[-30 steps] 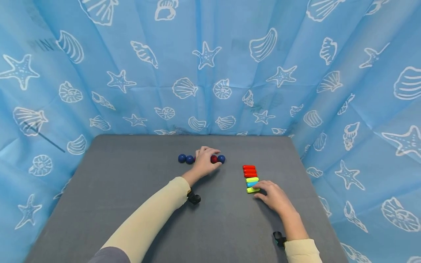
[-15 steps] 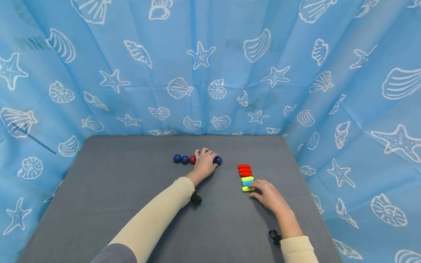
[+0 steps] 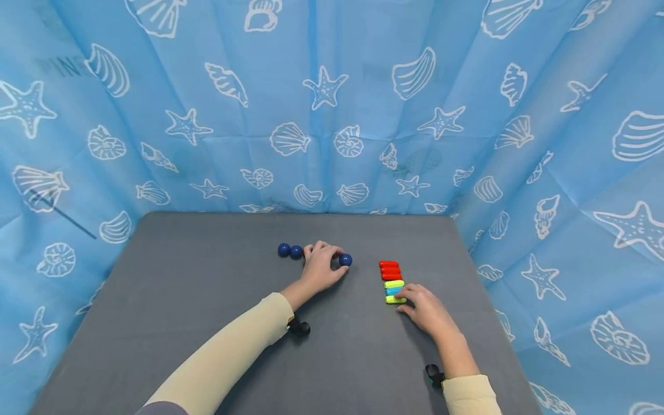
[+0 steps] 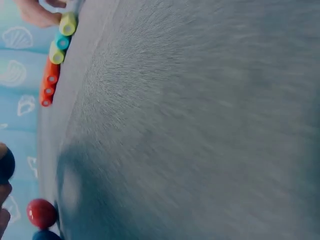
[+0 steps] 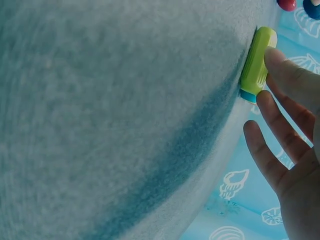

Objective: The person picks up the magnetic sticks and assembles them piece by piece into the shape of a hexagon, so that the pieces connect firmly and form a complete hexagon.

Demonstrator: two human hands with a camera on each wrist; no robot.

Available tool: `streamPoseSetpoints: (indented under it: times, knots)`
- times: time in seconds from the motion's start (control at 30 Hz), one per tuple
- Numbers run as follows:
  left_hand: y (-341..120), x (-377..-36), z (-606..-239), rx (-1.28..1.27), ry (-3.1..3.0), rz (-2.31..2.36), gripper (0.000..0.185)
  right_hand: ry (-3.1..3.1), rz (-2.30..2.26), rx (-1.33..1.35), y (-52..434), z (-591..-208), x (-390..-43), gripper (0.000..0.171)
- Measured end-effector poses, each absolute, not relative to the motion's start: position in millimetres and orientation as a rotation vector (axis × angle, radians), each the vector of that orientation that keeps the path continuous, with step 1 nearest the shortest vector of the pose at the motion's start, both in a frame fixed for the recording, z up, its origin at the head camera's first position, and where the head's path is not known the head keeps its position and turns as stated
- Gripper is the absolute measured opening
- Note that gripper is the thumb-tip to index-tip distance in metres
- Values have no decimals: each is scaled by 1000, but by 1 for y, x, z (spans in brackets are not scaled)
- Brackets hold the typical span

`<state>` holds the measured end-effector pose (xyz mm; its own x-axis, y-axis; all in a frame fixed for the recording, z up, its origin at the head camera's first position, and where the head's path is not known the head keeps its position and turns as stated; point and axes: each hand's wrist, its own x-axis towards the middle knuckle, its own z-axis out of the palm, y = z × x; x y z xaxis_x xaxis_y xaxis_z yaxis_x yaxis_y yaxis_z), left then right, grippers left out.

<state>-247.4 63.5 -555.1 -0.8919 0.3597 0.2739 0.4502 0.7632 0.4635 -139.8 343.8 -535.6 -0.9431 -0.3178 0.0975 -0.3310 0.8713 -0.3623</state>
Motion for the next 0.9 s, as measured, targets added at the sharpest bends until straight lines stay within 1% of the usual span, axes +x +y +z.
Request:
streamPoseSetpoints:
  times: [0.07,0.27,0.47,0.67,0.9]
  knots:
    - [55,-242,-557,-660,-2744,-922,35,-3014,574,511,343,-535,-139,25]
    - [24,-226,-567,-677,-2564,-1310,44,-3022,518,503,340,-538,-140,25]
    - [-8,-207,-574,-557,-2488,-1528,36,-3015,499,500,341,-540,-141,29]
    - [-39,-188,-578,-453,-2593,-1454,33,-3041,502,498,339,-542,-141,29]
    - [-69,-167,-585,-365,-2692,-1308,32,-3077,484,479,334,-545,-141,22]
